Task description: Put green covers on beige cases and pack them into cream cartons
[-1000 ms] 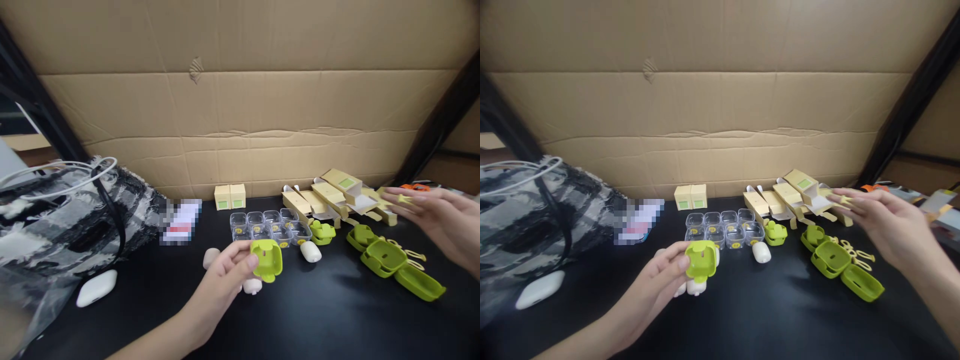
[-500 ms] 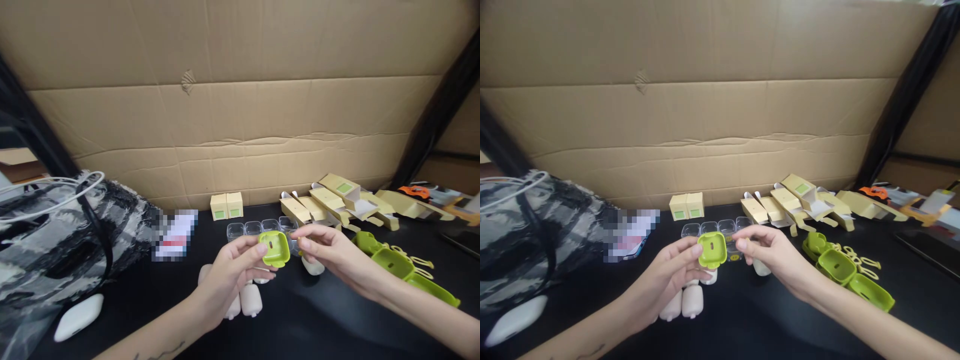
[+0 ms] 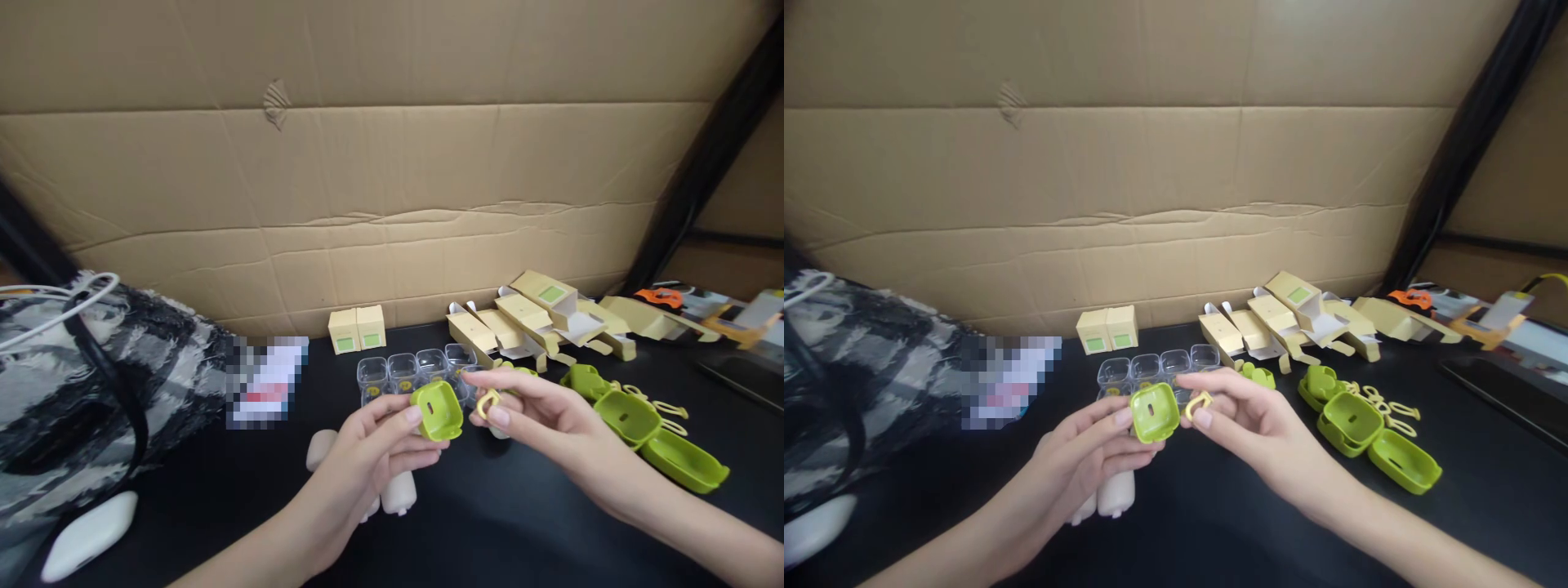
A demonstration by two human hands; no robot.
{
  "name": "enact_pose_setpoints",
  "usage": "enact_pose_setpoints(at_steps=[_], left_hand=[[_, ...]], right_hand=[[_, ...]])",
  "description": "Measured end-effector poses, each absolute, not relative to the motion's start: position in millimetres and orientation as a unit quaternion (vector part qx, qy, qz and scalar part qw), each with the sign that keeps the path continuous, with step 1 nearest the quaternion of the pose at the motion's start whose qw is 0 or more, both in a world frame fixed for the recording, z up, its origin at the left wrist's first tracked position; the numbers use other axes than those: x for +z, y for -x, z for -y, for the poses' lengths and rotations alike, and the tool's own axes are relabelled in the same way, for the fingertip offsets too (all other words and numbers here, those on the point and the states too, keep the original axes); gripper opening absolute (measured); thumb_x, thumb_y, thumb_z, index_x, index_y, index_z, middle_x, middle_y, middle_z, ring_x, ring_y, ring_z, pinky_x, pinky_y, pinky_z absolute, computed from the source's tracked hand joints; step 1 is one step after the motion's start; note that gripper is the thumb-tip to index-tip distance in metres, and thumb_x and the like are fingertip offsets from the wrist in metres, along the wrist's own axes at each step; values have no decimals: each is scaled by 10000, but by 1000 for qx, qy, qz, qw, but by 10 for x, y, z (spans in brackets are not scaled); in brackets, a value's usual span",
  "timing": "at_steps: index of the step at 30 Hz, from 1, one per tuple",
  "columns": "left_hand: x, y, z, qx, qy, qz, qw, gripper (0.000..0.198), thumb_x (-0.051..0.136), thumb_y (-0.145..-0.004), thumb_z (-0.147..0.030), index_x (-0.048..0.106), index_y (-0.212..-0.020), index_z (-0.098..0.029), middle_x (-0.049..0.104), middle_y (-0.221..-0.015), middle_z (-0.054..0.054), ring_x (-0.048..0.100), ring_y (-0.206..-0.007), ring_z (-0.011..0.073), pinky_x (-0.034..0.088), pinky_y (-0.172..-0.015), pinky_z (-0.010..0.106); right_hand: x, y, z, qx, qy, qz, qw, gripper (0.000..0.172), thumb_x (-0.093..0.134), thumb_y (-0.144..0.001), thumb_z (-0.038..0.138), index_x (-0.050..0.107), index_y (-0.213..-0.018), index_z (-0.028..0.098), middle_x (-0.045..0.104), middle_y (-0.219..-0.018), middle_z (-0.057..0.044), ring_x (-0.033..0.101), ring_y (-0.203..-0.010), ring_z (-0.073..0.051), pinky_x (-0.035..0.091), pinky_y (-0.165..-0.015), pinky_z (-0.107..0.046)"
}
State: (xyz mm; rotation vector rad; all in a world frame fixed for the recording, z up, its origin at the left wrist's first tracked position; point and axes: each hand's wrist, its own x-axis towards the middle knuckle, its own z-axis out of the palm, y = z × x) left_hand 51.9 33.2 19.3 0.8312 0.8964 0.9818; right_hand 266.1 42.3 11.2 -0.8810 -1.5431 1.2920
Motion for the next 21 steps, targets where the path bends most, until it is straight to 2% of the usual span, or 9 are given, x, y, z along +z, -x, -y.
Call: enact_pose_setpoints(at_steps=[3, 7, 9, 14, 18, 21], left_hand=[[244, -495, -356, 424, -405, -399, 705, 261, 675, -837, -255, 630, -1060, -125, 757, -1012, 113, 711, -937, 225, 520, -907, 358], [304, -450, -368, 397, -465, -375, 697, 303, 604, -891, -282, 645, -1155, -142, 741, -1087, 99, 673, -1040, 210, 469, -981, 332], [311, -442, -372, 388, -480, -366, 697, 295, 581, -905, -283, 659, -1156, -148, 745, -1082, 92, 663, -1058, 204, 457, -996, 325], [246, -459, -369, 385, -473, -367, 703, 266, 594, -897, -280, 694, -1109, -156, 751, -1060, 88, 677, -1018, 200, 491, -952, 316], [179, -476, -317, 375, -457, -367, 718, 251, 660, -850, -300, 711, -1071, -191, 772, -970, 59, 707, -915, 177, 526, -882, 284], [186, -495, -267, 370, -450, -384, 716, 245, 666, -844, -314, 719, -1035, -172, 774, -919, 68, 709, -857, 169, 540, -841, 277]], right_hand=[[80, -2623, -470, 565, 347, 589, 462, 218, 748, -774, 312, 648, -944, 218, 743, -771, -4, 703, -760, -113, 547, -719, -194], [156, -2572, -520, 488, 341, 649, 473, 169, 762, -752, 268, 656, -860, 192, 677, -586, 37, 655, -558, -78, 525, -592, -155], [214, -2542, -523, 435, 335, 694, 465, 163, 753, -759, 249, 678, -890, 188, 692, -640, 23, 648, -576, -80, 525, -589, -158], [224, -2519, -455, 308, 315, 766, 469, 187, 680, -825, 200, 662, -1011, 207, 726, -897, -11, 689, -769, -102, 562, -730, -182], [156, -2608, -412, 156, 273, 831, 459, 193, 648, -850, 127, 622, -1025, 204, 698, -910, -18, 678, -801, -113, 565, -744, -203], [150, -2679, -442, -47, 222, 872, 434, 139, 621, -866, 120, 636, -996, 168, 639, -870, -44, 642, -782, -144, 554, -685, -256]])
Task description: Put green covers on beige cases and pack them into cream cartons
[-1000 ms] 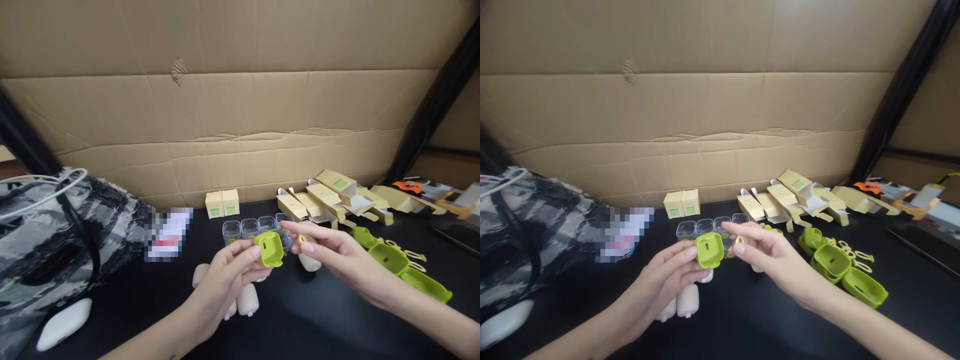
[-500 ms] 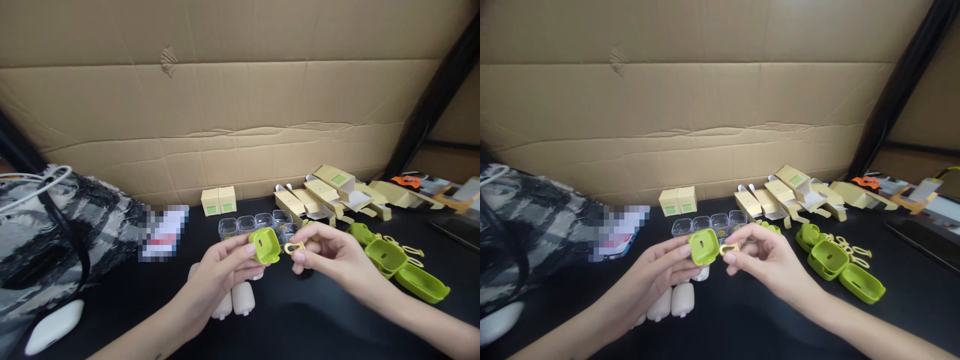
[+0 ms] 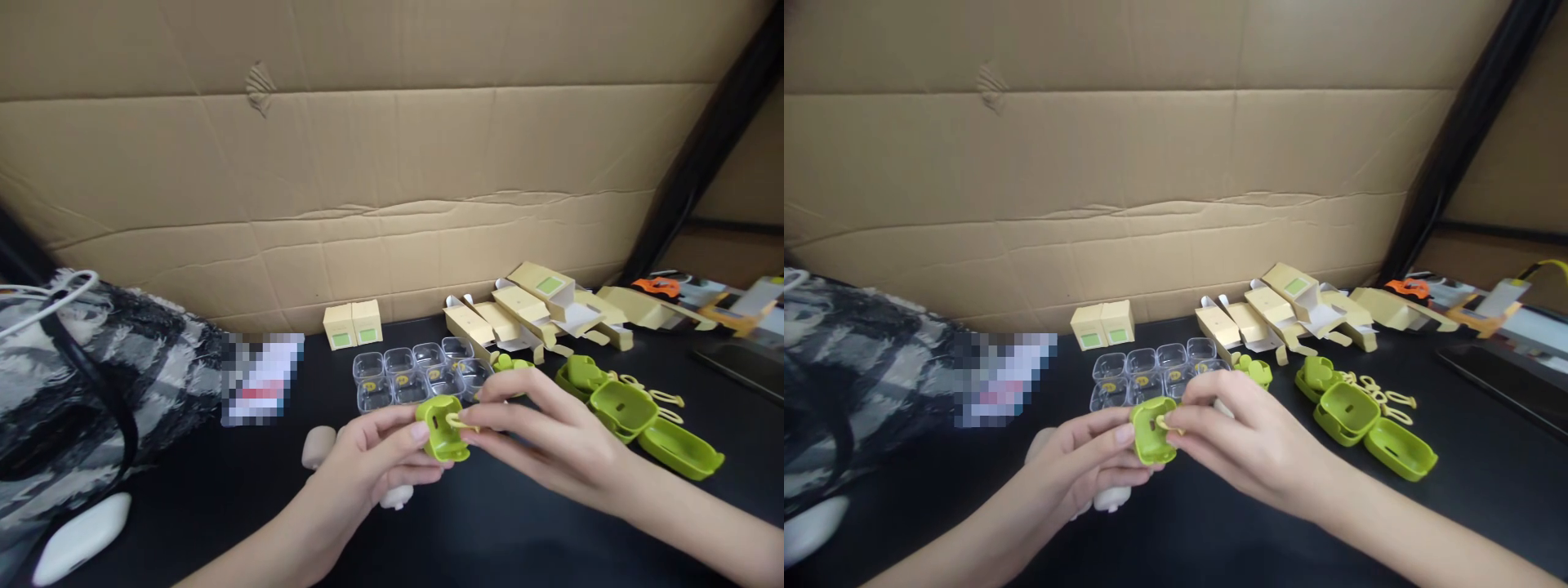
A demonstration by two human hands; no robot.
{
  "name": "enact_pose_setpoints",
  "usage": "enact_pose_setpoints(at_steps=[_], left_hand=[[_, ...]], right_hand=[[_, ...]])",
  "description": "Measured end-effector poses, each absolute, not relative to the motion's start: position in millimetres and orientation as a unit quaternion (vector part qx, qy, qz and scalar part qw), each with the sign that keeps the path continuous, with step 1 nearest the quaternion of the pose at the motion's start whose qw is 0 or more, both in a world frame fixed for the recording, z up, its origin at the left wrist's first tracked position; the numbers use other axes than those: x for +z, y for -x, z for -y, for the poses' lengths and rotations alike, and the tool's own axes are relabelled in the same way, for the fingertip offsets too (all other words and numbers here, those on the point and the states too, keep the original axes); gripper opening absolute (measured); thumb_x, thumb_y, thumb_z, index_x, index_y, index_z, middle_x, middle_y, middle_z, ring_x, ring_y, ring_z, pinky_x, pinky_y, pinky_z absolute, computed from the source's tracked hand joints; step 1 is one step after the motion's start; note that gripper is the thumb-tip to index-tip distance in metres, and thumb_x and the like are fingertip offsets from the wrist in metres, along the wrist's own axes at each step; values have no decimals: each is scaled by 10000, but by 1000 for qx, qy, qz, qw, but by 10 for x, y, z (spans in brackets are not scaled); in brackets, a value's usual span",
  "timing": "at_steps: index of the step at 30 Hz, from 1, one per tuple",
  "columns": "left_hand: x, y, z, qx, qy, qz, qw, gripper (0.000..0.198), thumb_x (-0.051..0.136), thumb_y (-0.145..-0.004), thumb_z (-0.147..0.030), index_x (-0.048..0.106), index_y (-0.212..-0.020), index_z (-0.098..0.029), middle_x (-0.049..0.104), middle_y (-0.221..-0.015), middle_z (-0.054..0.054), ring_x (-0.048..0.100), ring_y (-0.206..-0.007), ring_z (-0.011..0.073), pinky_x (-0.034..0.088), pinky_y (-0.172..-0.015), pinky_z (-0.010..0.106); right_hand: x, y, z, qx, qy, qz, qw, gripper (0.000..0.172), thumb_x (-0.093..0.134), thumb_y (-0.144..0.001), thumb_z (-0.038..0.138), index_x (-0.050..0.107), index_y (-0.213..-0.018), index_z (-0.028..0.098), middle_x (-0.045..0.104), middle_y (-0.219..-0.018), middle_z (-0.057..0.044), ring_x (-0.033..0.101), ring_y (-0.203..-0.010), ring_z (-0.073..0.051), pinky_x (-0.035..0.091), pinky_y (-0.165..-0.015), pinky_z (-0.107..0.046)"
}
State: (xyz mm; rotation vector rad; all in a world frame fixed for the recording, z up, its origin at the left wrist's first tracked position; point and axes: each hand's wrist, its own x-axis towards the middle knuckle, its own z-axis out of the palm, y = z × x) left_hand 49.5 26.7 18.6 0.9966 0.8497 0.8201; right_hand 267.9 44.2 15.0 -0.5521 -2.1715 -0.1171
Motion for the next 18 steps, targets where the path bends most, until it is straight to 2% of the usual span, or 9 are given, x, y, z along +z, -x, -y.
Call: enact_pose_setpoints(at_steps=[2, 4, 9, 18], left_hand=[[207, -510, -245, 369, -457, -399, 704, 250, 670, -839, -320, 721, -1020, -156, 770, -911, 77, 702, -835, 164, 544, -812, 265], [225, -522, -232, 364, -470, -405, 694, 262, 674, -833, -324, 720, -1027, -153, 761, -948, 82, 692, -870, 173, 541, -821, 268], [229, -535, -219, 345, -495, -402, 688, 241, 673, -833, -319, 732, -1030, -193, 743, -1021, 64, 675, -974, 195, 525, -861, 265], [157, -542, -230, 344, -528, -391, 670, 234, 673, -832, -292, 735, -1049, -229, 747, -1021, 55, 681, -923, 182, 523, -837, 264]], right_hand=[[158, -2699, -479, -151, 187, 875, 419, 108, 607, -876, 124, 645, -975, 139, 621, -843, -53, 627, -761, -153, 544, -667, -275], [164, -2693, -509, -195, 158, 877, 410, 79, 594, -886, 121, 644, -947, 121, 628, -829, -56, 628, -774, -155, 543, -701, -283], [161, -2636, -504, -238, 134, 877, 396, 88, 553, -922, 132, 638, -905, 118, 666, -819, -51, 651, -807, -140, 515, -828, -272], [154, -2614, -457, -239, 121, 893, 361, 225, 435, -975, 119, 655, -930, 114, 705, -840, -42, 647, -843, -131, 461, -864, -264]])
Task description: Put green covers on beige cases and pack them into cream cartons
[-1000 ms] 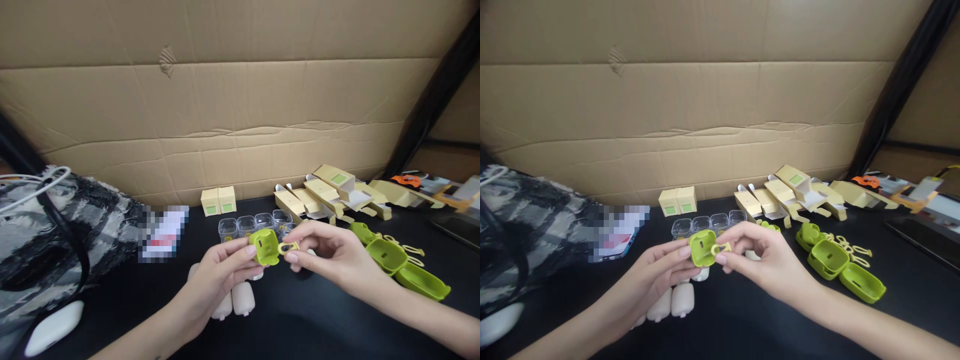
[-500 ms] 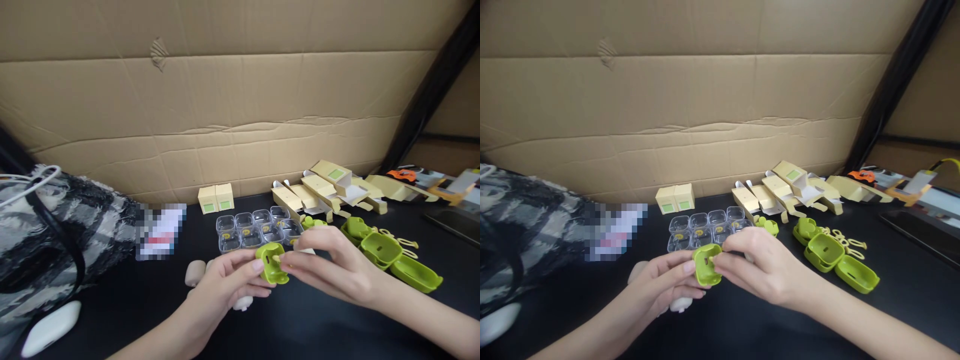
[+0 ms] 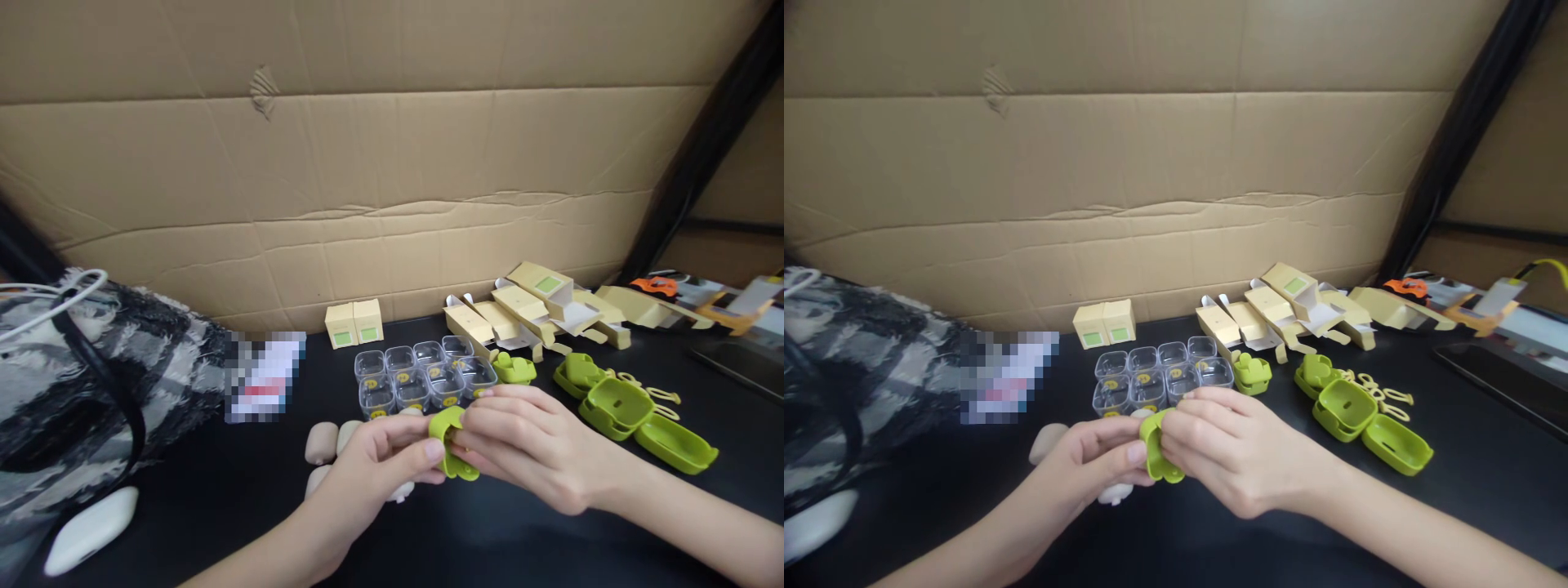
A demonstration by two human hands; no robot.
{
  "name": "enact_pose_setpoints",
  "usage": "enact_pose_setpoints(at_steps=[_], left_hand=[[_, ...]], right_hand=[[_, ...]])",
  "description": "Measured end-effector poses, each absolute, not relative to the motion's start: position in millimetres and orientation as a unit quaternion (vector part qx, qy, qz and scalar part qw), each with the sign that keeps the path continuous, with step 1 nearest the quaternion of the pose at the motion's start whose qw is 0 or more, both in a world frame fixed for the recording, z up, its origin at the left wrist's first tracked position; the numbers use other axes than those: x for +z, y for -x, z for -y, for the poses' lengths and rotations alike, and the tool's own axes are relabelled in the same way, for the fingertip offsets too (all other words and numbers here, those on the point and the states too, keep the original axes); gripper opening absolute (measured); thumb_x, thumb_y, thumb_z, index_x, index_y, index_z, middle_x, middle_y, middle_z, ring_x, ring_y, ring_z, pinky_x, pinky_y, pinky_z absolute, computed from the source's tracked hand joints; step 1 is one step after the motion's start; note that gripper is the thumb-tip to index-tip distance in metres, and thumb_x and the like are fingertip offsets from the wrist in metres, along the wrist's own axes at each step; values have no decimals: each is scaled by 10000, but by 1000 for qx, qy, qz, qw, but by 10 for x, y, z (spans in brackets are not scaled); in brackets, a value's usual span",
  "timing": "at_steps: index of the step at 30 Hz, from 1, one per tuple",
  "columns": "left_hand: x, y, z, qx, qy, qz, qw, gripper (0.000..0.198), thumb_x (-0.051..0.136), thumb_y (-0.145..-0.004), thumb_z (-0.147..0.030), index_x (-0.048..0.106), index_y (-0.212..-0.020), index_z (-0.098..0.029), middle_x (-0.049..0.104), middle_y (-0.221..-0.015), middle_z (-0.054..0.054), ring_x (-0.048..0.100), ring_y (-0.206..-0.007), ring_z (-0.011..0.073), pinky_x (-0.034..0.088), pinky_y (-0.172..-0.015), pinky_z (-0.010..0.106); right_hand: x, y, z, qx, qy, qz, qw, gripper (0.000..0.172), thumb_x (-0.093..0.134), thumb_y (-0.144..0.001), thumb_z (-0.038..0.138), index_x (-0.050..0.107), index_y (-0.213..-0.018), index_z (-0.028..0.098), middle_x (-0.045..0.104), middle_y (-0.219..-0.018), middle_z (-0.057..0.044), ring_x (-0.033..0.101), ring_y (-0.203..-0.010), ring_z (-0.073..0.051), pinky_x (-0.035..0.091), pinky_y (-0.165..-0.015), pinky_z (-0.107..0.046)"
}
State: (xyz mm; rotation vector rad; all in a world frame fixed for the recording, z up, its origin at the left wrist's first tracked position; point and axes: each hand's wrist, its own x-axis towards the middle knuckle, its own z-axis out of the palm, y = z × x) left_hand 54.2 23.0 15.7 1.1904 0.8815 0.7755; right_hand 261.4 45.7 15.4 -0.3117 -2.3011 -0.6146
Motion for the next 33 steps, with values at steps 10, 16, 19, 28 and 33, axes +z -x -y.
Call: enact_pose_setpoints(at_steps=[10, 16, 19, 28, 33], left_hand=[[230, -551, -177, 386, -449, -393, 704, 238, 679, -827, -292, 735, -1033, -186, 758, -948, 70, 692, -859, 181, 540, -808, 273], [304, -519, -158, 385, -432, -337, 743, 251, 603, -879, -245, 712, -1081, -144, 762, -962, 116, 698, -802, 156, 551, -763, 242], [298, -522, -135, 374, -424, -323, 759, 253, 610, -870, -248, 713, -1073, -139, 772, -918, 121, 709, -788, 162, 556, -741, 239], [320, -547, -48, 360, -398, -306, 786, 219, 675, -823, -281, 746, -995, -166, 776, -853, 78, 717, -759, 162, 564, -708, 235], [308, -564, -26, 386, -404, -303, 772, 251, 738, -768, -309, 756, -986, -184, 769, -820, 60, 710, -725, 157, 561, -676, 230]], right_hand=[[196, -2665, -439, -67, 169, 892, 413, 224, 490, -953, 187, 616, -1137, 162, 650, -978, -80, 622, -917, -161, 518, -806, -277], [81, -2600, -518, 443, 349, 723, 398, 263, 528, -922, 384, 703, -961, 192, 667, -886, -45, 623, -776, -152, 530, -715, -284], [0, -2541, -513, 615, 302, 652, 324, 345, 604, -865, 456, 700, -769, 140, 627, -748, -22, 565, -702, -119, 484, -673, -242], [-32, -2427, -408, 722, 294, 516, 354, 317, 746, -750, 421, 597, -735, 142, 589, -642, 37, 553, -535, -56, 446, -508, -159], [-82, -2360, -333, 748, 302, 499, 317, 330, 673, -798, 463, 504, -773, 180, 636, -620, 34, 629, -434, -113, 484, -362, -183]])
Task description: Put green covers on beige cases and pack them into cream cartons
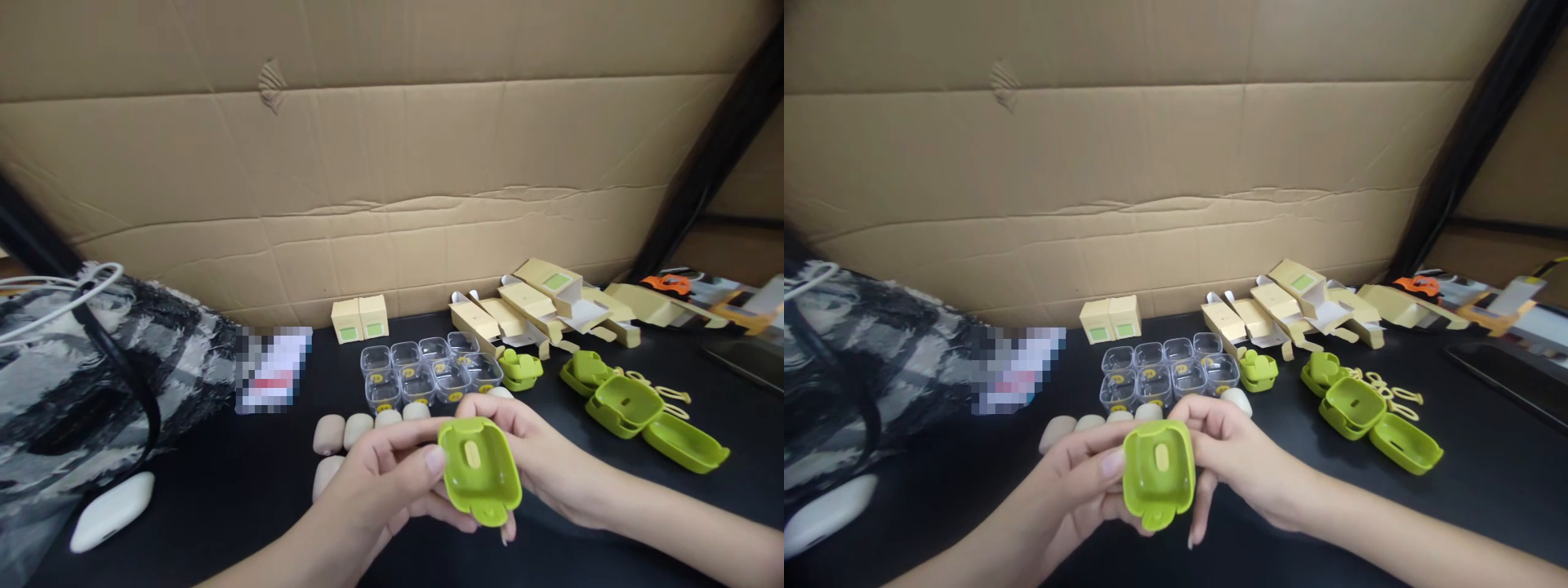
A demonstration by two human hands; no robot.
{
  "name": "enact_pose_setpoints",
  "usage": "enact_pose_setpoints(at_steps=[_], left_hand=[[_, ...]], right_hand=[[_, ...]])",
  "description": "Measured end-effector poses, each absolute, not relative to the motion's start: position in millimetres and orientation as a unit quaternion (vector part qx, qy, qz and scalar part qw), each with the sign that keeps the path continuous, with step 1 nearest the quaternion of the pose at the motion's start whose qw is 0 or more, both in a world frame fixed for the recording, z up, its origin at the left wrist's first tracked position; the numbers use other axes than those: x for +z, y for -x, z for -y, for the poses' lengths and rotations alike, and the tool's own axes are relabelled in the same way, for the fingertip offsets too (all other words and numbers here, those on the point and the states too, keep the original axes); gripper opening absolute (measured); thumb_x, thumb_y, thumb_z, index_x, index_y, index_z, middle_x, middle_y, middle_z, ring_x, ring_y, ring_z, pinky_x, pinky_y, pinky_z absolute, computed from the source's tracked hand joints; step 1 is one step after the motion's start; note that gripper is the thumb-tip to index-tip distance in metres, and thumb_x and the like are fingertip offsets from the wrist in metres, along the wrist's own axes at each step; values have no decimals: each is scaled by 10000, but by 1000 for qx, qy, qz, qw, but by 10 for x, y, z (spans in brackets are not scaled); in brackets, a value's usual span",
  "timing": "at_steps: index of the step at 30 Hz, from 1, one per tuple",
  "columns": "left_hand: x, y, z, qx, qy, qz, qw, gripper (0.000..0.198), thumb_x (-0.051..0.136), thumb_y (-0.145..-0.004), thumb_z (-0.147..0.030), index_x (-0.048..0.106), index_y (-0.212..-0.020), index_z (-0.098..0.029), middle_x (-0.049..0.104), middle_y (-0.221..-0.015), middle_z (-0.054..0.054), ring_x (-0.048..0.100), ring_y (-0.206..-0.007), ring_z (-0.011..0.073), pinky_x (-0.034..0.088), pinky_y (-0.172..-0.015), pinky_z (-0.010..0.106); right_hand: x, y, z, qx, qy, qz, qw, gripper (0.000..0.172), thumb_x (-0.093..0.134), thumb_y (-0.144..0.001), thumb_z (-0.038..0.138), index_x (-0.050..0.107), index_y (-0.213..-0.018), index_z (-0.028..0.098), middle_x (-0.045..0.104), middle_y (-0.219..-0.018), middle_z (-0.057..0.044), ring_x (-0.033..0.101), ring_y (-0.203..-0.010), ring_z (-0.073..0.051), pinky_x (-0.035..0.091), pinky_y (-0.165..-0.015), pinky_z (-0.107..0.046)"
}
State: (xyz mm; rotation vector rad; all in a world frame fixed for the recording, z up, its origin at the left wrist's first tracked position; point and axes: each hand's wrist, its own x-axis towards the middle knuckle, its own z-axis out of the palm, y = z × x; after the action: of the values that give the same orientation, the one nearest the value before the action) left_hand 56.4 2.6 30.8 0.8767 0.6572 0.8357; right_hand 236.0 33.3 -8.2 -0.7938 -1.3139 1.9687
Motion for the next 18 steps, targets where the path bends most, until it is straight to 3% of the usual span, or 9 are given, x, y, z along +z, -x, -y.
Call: enact_pose_setpoints(at_steps=[7, 12, 15, 18], left_hand=[[307, -561, -5, 373, -425, -309, 765, 301, 780, -725, -346, 754, -1006, -239, 762, -791, 26, 698, -688, 118, 560, -708, 216], [93, -597, -23, 385, -412, -222, 795, 272, 765, -750, -319, 741, -985, -185, 771, -844, 61, 716, -698, 135, 567, -661, 212], [51, -605, -22, 393, -388, -209, 807, 276, 759, -755, -284, 723, -994, -150, 766, -873, 88, 727, -734, 168, 573, -676, 238], [137, -585, -15, 409, -358, -231, 807, 218, 714, -798, -300, 730, -960, -156, 764, -903, 83, 724, -792, 185, 571, -708, 250]], right_hand=[[-87, -2346, -339, 695, 313, 531, 371, 324, 737, -744, 384, 499, -688, 171, 589, -567, 59, 608, -433, -90, 480, -379, -170], [-62, -2339, -298, 718, 331, 521, 322, 334, 695, -757, 431, 502, -680, 170, 587, -548, 46, 590, -408, -91, 446, -333, -151], [9, -2402, -327, 693, 360, 548, 298, 331, 638, -787, 487, 566, -793, 164, 543, -528, 56, 525, -373, -68, 425, -316, -143], [142, -2579, -469, 558, 388, 640, 359, 358, 568, -831, 497, 603, -942, 158, 531, -578, 46, 507, -411, -78, 459, -351, -183]])
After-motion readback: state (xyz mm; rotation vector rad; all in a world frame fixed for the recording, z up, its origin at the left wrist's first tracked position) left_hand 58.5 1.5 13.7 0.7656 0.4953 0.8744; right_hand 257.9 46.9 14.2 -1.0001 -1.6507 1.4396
